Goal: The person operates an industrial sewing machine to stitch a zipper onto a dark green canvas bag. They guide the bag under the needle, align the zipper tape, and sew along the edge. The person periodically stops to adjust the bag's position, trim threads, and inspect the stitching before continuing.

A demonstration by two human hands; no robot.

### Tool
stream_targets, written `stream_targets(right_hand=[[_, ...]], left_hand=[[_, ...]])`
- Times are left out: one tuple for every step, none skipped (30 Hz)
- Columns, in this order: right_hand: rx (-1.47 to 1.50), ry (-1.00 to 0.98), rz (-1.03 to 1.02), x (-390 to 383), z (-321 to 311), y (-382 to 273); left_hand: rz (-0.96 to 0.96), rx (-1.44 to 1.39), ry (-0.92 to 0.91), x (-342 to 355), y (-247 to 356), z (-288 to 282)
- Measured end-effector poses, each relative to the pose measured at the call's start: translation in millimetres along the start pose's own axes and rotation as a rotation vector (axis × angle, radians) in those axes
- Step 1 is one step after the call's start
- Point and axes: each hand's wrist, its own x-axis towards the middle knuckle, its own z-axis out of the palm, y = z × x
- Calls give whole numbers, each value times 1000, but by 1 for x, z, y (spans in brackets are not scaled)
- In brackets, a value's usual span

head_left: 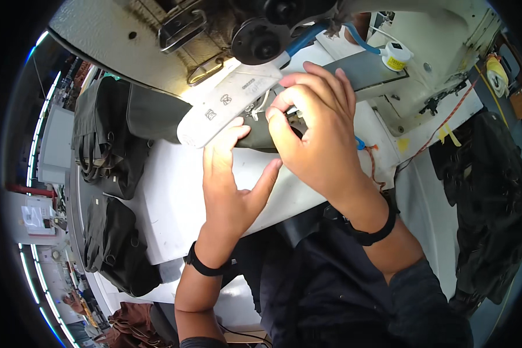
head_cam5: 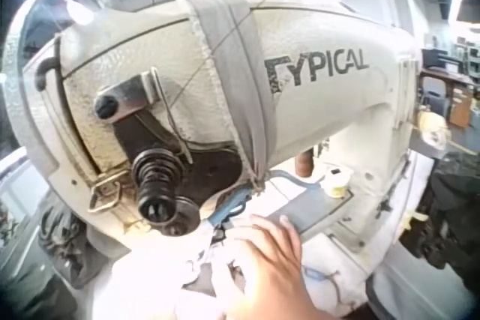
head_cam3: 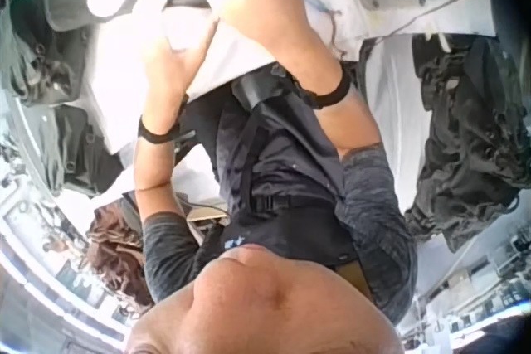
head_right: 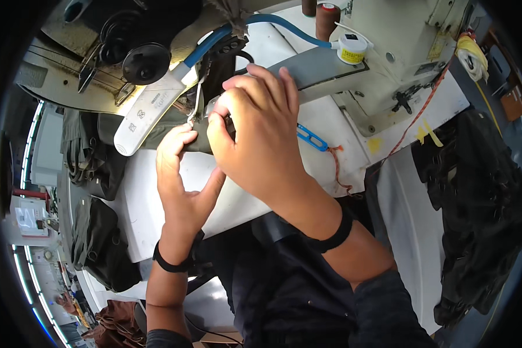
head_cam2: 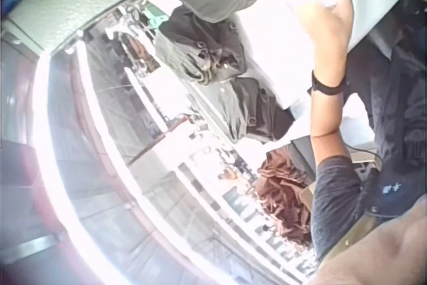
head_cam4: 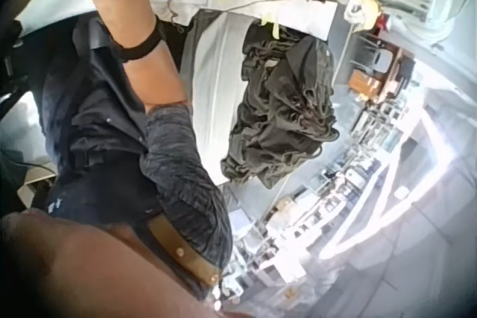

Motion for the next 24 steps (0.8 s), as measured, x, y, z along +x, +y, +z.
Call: stream_targets(right_hand=[[-16,-13,20,-3,-4,-4],[-29,-27,35,-6,-7,-9],[-42,-41,51,-9,-9,-12],[-43,-41,45,-12,-9,-14],[-48,-42,41,-16,-9,-15],[-53,-44,36,-19,-8,-15],[-61,-54,30,-21,-8,-15],[-58,-42,15,-20,-9,-15],[-55,-31,0,-20,-9,-13],[-51,-20,-15,-19,-9,-12],[-44,-18,-21,-19,-8,-12],[-36,-16,-28,-19,-8,-12],[-28,-15,-34,-19,-7,-11],[35,8,-42,-15,-9,-11],[100,30,-50,-7,-13,-10],[166,51,-58,1,-14,-8],[225,53,-59,8,-12,-4],[275,22,1,13,-11,-3],[324,-10,60,17,-10,-4],[376,-38,117,21,-9,-5],[391,-44,116,22,-8,-4],[406,-49,113,24,-7,-3],[372,-37,96,22,-3,0],[329,-22,68,20,-1,2]], left_hand=[[-1,-13,-5,3,-3,0],[-4,-23,-5,7,-8,0],[-9,-50,-3,12,-16,0],[-17,-128,-24,17,-18,1],[-26,-209,-46,22,-20,3],[-36,-290,-67,25,-21,4],[-35,-275,-83,26,-23,3],[-13,-268,-75,28,-26,4],[8,-260,-66,27,-30,6],[29,-252,-58,27,-32,7],[44,-220,-16,24,-33,7],[58,-188,27,22,-32,9],[72,-155,69,20,-32,9],[78,-154,77,18,-32,9],[84,-153,85,17,-32,8],[89,-150,93,16,-33,7],[73,-162,91,14,-32,7],[58,-172,89,13,-32,7],[42,-183,87,12,-32,7],[31,-191,86,13,-31,7],[19,-196,101,12,-31,8],[-7,-217,101,11,-32,8],[-34,-241,97,10,-33,9],[-53,-274,87,9,-34,9]])
